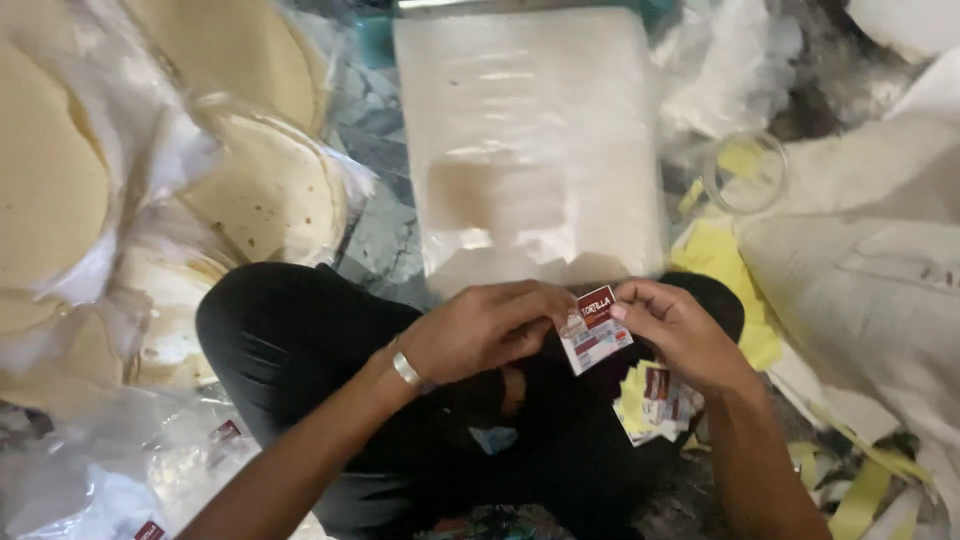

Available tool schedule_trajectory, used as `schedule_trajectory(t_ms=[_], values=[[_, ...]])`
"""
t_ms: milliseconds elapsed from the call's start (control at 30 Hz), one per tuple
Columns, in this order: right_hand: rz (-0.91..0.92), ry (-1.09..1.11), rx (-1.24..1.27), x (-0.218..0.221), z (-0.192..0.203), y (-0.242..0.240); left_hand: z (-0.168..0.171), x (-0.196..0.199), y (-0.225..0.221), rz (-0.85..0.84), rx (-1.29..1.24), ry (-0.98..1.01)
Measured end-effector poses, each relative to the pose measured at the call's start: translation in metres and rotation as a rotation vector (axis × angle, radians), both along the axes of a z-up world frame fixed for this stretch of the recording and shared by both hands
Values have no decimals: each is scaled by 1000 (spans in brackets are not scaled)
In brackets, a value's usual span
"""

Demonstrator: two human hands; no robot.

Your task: The person sits on the floor and uses a heat sealer to seal stacks of tortillas in plastic bags, applying labels by hand to the front of each bag.

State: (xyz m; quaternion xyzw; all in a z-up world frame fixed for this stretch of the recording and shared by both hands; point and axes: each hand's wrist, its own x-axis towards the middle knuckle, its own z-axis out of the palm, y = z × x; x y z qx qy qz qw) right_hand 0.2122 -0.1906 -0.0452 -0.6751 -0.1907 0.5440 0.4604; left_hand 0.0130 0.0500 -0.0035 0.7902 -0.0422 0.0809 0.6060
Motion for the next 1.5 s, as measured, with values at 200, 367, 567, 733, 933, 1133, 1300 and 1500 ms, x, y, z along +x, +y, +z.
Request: schedule_trajectory(t_ms=[200,367,567,733,933,1133,1300,1500], values=[[-82,-6,-37,31,-6,73,-27,26,57,127,85,-118],[-106,-257,37,86,-49,161,-87,75,114,683,50,74],[-30,-290,-23,126,-81,212,-145,128,111,841,166,-11],[-18,-366,-33,124,-72,220,-164,143,101,838,308,71],[47,-711,34,130,-112,213,-169,148,93,818,692,125],[224,-1327,-157,102,-77,215,-178,149,90,804,900,149],[398,-1747,122,110,-101,192,-181,151,92,772,934,175],[156,-1632,61,161,-141,185,-190,146,122,927,923,177]])
